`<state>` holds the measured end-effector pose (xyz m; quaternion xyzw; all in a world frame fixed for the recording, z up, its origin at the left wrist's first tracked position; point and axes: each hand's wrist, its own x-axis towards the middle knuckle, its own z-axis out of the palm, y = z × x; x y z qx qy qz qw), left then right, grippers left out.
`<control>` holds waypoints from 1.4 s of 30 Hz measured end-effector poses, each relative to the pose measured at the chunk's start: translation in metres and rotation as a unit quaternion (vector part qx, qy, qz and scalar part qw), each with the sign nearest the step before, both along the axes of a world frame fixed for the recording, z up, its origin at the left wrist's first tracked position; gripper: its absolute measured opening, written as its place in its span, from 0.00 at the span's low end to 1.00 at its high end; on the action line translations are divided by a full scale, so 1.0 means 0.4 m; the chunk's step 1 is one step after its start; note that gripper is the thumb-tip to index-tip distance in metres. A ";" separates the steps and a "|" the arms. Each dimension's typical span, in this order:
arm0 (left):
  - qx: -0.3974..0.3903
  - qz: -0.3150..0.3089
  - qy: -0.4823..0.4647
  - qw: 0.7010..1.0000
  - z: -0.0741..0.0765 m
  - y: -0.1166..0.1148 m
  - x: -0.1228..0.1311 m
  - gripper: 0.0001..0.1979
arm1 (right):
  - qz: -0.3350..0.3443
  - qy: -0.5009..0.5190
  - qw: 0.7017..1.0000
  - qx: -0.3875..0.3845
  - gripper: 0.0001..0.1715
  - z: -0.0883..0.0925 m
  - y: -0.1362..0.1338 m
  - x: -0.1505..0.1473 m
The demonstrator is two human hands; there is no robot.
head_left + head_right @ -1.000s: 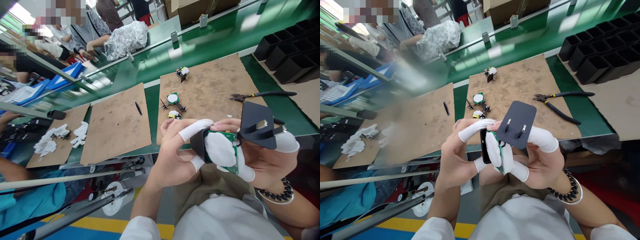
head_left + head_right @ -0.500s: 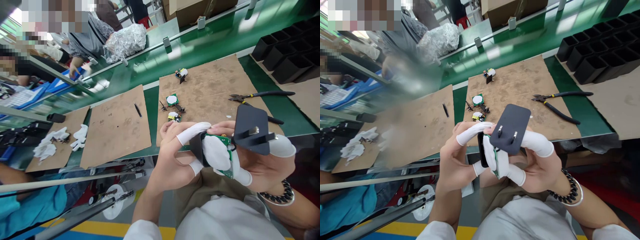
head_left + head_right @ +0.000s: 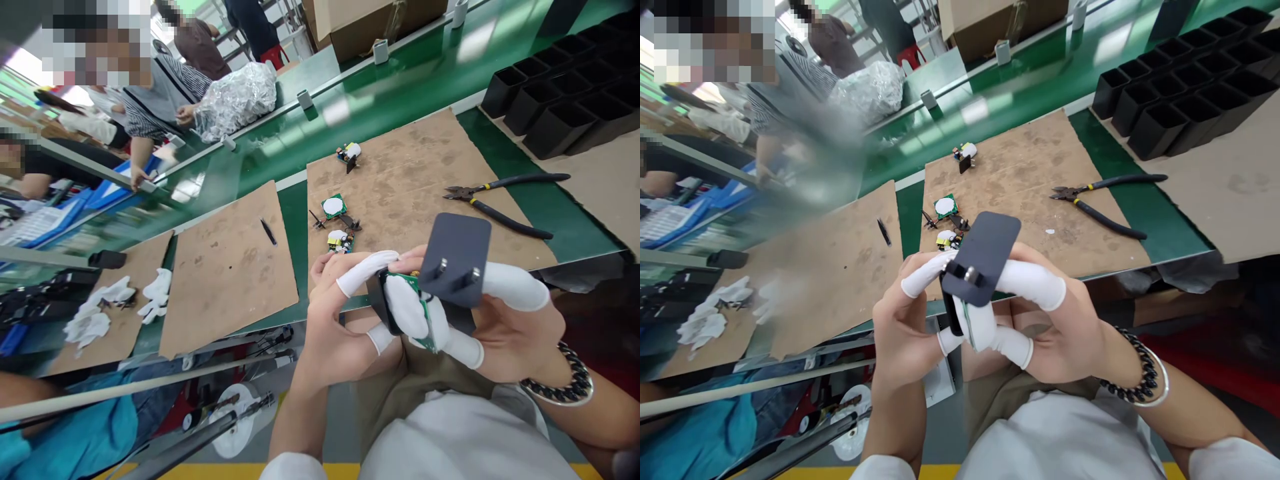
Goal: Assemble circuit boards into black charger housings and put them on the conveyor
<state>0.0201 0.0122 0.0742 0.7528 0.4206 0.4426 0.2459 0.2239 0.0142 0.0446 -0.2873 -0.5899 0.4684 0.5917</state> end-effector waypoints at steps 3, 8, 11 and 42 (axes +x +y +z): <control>-0.066 0.029 -0.017 0.997 -0.042 0.019 0.006 0.29 | -0.032 -0.162 0.978 0.127 0.44 -0.003 0.015 0.017; -0.247 0.050 -0.089 0.964 -0.153 0.066 0.021 0.42 | -0.052 -0.421 0.895 0.139 0.42 -0.013 0.055 0.057; -0.273 0.042 -0.125 0.953 -0.191 0.077 0.028 0.45 | -0.058 -0.470 0.854 0.213 0.38 -0.028 0.080 0.070; -0.152 0.036 0.016 0.988 -0.194 0.047 0.039 0.35 | -0.035 -0.374 0.887 0.268 0.25 -0.036 0.091 0.042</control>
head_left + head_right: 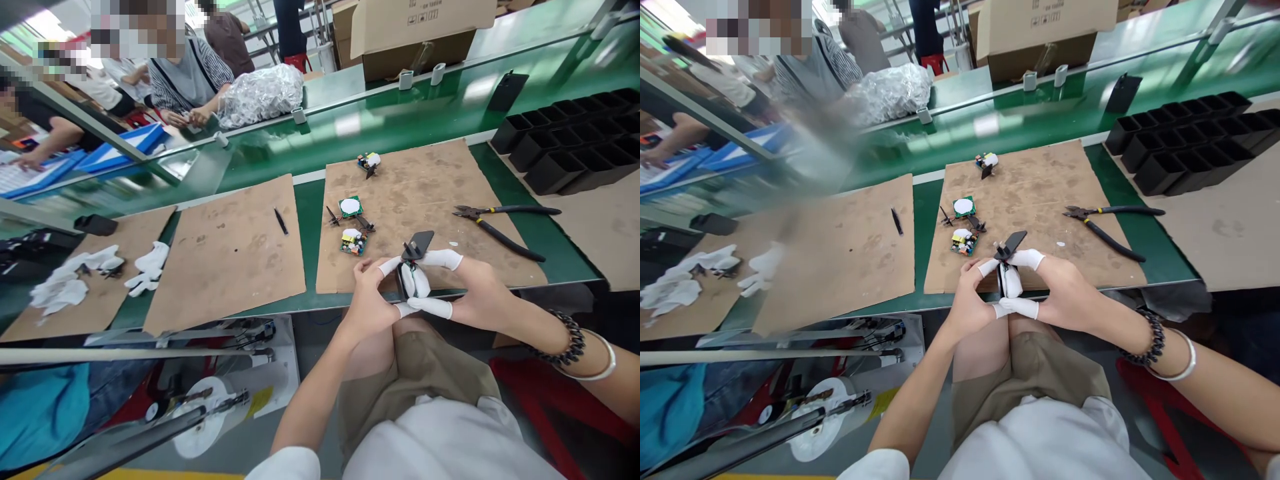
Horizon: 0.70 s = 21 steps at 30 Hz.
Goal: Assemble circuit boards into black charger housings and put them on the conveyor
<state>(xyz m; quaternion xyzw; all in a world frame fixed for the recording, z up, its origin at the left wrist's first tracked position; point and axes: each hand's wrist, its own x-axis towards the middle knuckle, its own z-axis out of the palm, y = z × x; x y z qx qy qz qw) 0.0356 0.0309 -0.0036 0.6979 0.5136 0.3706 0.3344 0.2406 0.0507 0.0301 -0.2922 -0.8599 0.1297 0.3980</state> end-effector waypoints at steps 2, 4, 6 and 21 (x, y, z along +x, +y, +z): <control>0.000 -0.006 -0.004 1.000 -0.001 0.000 -0.001 0.36 | 0.000 0.011 1.000 -0.008 0.24 -0.003 -0.004 -0.002; 0.002 -0.011 -0.003 1.000 -0.001 -0.001 -0.002 0.36 | -0.004 0.013 1.000 -0.006 0.24 -0.006 -0.007 0.001; 0.008 -0.010 -0.003 1.000 -0.002 -0.003 -0.002 0.36 | -0.011 0.015 1.000 -0.004 0.25 -0.013 -0.011 0.006; 0.062 -0.020 0.030 0.997 -0.014 -0.020 -0.008 0.33 | 0.008 0.007 1.000 -0.015 0.15 -0.011 -0.033 -0.009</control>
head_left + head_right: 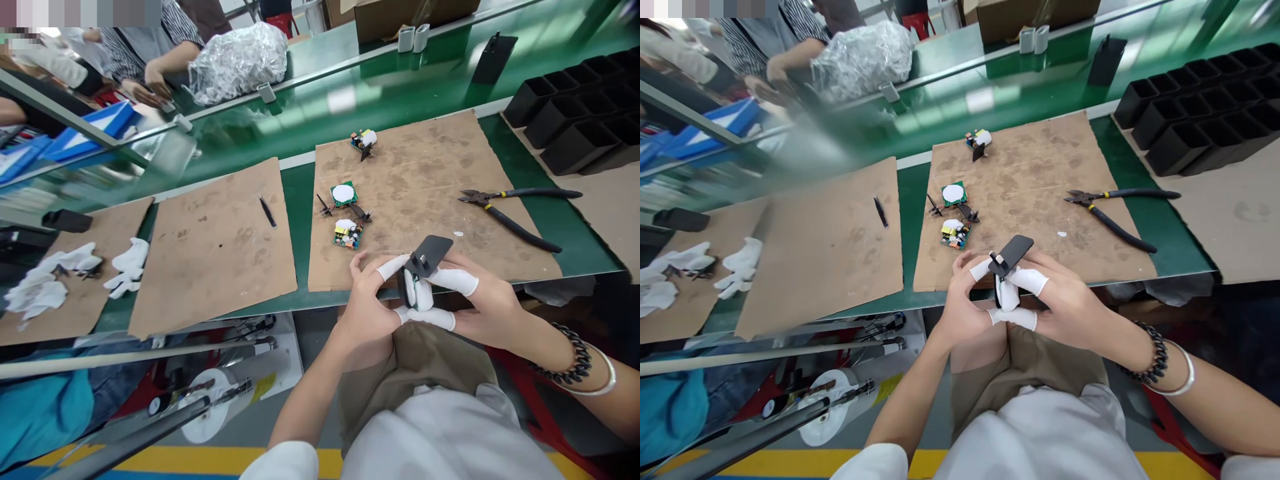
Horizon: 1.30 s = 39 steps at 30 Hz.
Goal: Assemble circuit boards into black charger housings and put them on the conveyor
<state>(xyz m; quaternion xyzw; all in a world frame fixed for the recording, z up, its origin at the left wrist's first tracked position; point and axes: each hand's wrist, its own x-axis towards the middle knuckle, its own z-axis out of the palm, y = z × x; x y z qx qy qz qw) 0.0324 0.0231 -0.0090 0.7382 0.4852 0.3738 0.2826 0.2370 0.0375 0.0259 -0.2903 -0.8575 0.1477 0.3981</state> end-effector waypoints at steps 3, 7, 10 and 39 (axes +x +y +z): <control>0.012 -0.001 -0.009 1.000 0.001 -0.001 0.000 0.32 | -0.013 -0.049 0.998 0.026 0.24 0.014 -0.008 0.019; -0.031 -0.022 -0.021 0.999 0.017 0.009 -0.004 0.32 | -0.048 -0.032 0.996 0.075 0.17 0.062 0.006 0.062; -0.079 -0.064 -0.016 0.995 0.029 0.025 -0.015 0.36 | -0.015 -0.042 0.999 -0.016 0.13 0.087 0.066 0.080; 0.084 0.207 0.132 0.966 -0.022 -0.023 0.022 0.30 | -0.265 0.044 0.960 0.080 0.15 -0.018 0.001 -0.017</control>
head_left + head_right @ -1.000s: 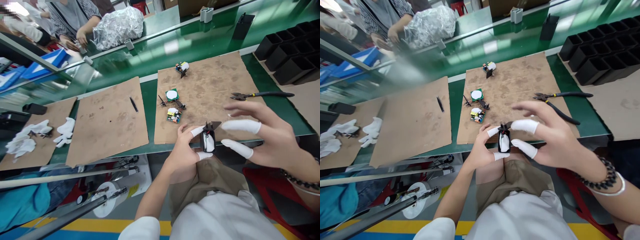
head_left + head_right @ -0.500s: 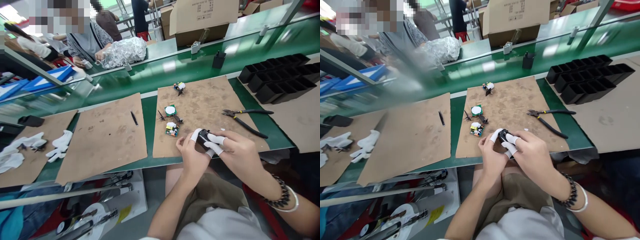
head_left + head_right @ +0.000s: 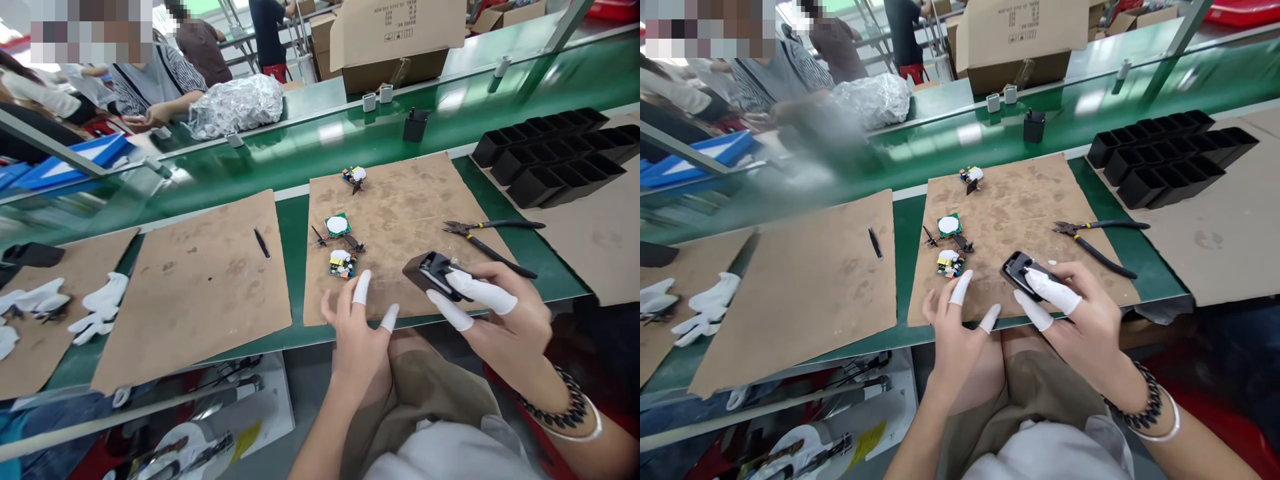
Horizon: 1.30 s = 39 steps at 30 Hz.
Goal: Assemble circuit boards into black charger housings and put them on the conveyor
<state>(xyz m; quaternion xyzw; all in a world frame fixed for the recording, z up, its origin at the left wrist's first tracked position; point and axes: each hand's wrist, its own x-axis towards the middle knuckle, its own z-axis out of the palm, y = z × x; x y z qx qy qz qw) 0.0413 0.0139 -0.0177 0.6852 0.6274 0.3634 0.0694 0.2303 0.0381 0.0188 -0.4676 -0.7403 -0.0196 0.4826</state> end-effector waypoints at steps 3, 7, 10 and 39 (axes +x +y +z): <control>0.057 0.033 0.008 0.998 -0.017 -0.013 -0.029 0.25 | 0.029 -0.021 0.999 -0.015 0.12 0.001 0.006 -0.003; 0.070 0.040 0.014 0.997 -0.021 -0.013 -0.021 0.21 | 0.009 -0.007 1.000 -0.019 0.12 -0.006 0.014 -0.007; 0.064 0.032 0.020 0.997 -0.014 -0.006 -0.009 0.19 | 0.039 -0.014 0.999 -0.023 0.11 -0.015 0.019 -0.007; 0.047 -0.119 -0.361 0.924 0.108 -0.015 0.054 0.30 | 0.244 0.637 0.487 -0.546 0.21 0.070 -0.078 -0.072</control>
